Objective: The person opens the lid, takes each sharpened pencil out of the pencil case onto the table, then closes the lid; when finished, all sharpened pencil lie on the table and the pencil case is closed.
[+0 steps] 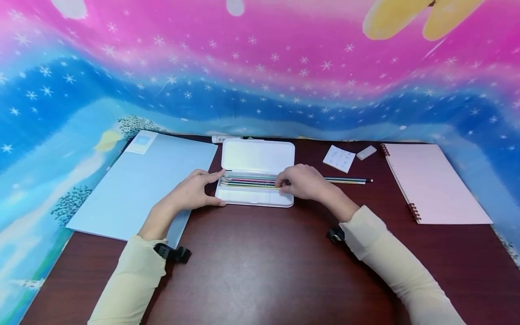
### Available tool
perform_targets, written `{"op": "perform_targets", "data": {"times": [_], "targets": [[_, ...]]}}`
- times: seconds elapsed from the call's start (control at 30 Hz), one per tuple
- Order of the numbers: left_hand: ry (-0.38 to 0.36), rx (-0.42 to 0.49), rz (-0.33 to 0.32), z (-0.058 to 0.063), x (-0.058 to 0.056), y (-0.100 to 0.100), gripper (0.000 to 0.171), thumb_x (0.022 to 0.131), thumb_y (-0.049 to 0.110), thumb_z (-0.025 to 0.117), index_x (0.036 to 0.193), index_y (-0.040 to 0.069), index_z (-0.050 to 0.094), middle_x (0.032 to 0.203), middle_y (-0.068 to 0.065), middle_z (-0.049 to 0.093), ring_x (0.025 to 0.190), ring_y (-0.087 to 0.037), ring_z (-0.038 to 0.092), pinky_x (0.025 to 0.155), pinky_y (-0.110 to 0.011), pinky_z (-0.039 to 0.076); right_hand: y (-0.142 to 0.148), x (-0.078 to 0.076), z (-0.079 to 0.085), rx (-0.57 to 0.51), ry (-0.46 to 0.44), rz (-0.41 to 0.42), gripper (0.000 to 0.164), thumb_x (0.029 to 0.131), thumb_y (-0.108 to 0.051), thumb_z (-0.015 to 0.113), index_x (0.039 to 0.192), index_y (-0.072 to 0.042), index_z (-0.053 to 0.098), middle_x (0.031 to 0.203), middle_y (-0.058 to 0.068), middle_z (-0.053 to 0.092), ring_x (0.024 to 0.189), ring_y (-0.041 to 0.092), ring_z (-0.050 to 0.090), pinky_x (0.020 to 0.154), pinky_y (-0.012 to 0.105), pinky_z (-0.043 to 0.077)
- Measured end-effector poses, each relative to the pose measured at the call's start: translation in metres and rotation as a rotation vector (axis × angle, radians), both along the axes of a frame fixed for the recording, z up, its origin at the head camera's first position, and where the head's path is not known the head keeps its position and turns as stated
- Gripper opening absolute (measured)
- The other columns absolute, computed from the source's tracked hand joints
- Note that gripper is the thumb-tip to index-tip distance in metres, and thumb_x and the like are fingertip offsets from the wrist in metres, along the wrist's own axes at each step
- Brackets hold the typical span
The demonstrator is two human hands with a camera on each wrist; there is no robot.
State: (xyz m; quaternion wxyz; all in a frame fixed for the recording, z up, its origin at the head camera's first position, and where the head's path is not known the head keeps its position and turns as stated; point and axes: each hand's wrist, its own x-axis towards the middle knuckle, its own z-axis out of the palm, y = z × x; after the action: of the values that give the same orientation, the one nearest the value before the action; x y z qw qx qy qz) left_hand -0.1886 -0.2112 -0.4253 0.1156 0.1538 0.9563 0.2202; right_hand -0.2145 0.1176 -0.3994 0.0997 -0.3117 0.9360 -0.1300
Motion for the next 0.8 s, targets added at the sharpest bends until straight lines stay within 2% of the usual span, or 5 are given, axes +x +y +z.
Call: {"op": "perform_targets", "data": {"times": [0.07, 0.27, 0.43, 0.6, 0.8], "targets": [[-0.001, 0.001, 0.000, 0.000, 0.000, 0.000, 0.096, 0.079, 0.049, 0.084, 0.158, 0.022, 0.037, 0.146, -0.018, 0.055, 0.136, -0.033, 0.042, 0.107, -0.056, 0.043, 0.003, -0.001, 0.000, -0.031, 0.005, -0.009, 0.009, 0.093, -0.022, 0.075, 0.101, -0.024, 0.079, 0.088, -0.006, 0.071, 0.078, 0.014, 0.057, 0.072, 0.032, 0.048], [0.004, 0.002, -0.004, -0.001, 0.000, 0.001, 0.096, 0.079, 0.048, 0.084, 0.158, 0.021, 0.036, 0.147, -0.018, 0.054, 0.136, -0.033, 0.042, 0.107, -0.057, 0.043, 0.017, -0.001, 0.003, -0.137, 0.019, -0.055, 0.014, 0.092, -0.021, 0.076, 0.105, -0.022, 0.082, 0.106, -0.001, 0.077, 0.087, 0.015, 0.063, 0.081, 0.037, 0.052], [0.004, 0.008, -0.015, 0.000, -0.001, 0.002, 0.096, 0.080, 0.049, 0.084, 0.158, 0.022, 0.036, 0.148, -0.016, 0.054, 0.136, -0.033, 0.042, 0.107, -0.056, 0.043, 0.041, -0.001, 0.006, -0.203, 0.061, -0.074, 0.014, 0.091, -0.019, 0.077, 0.104, -0.020, 0.083, 0.101, -0.001, 0.077, 0.090, 0.015, 0.067, 0.083, 0.039, 0.054], [-0.004, 0.005, -0.016, -0.002, -0.001, 0.002, 0.096, 0.080, 0.050, 0.083, 0.158, 0.021, 0.036, 0.146, -0.019, 0.054, 0.135, -0.034, 0.043, 0.106, -0.057, 0.044, 0.072, 0.001, 0.009, -0.227, 0.116, -0.086, 0.013, 0.090, -0.019, 0.078, 0.101, -0.021, 0.083, 0.094, -0.004, 0.077, 0.084, 0.013, 0.067, 0.078, 0.037, 0.052], [0.001, 0.003, -0.013, -0.002, -0.001, -0.001, 0.096, 0.080, 0.052, 0.082, 0.159, 0.023, 0.036, 0.145, -0.021, 0.053, 0.136, -0.035, 0.042, 0.105, -0.057, 0.044, 0.114, 0.004, 0.010, -0.286, 0.190, -0.116, 0.014, 0.088, -0.013, 0.079, 0.097, -0.021, 0.084, 0.088, -0.004, 0.077, 0.073, 0.009, 0.062, 0.067, 0.029, 0.047]]}}
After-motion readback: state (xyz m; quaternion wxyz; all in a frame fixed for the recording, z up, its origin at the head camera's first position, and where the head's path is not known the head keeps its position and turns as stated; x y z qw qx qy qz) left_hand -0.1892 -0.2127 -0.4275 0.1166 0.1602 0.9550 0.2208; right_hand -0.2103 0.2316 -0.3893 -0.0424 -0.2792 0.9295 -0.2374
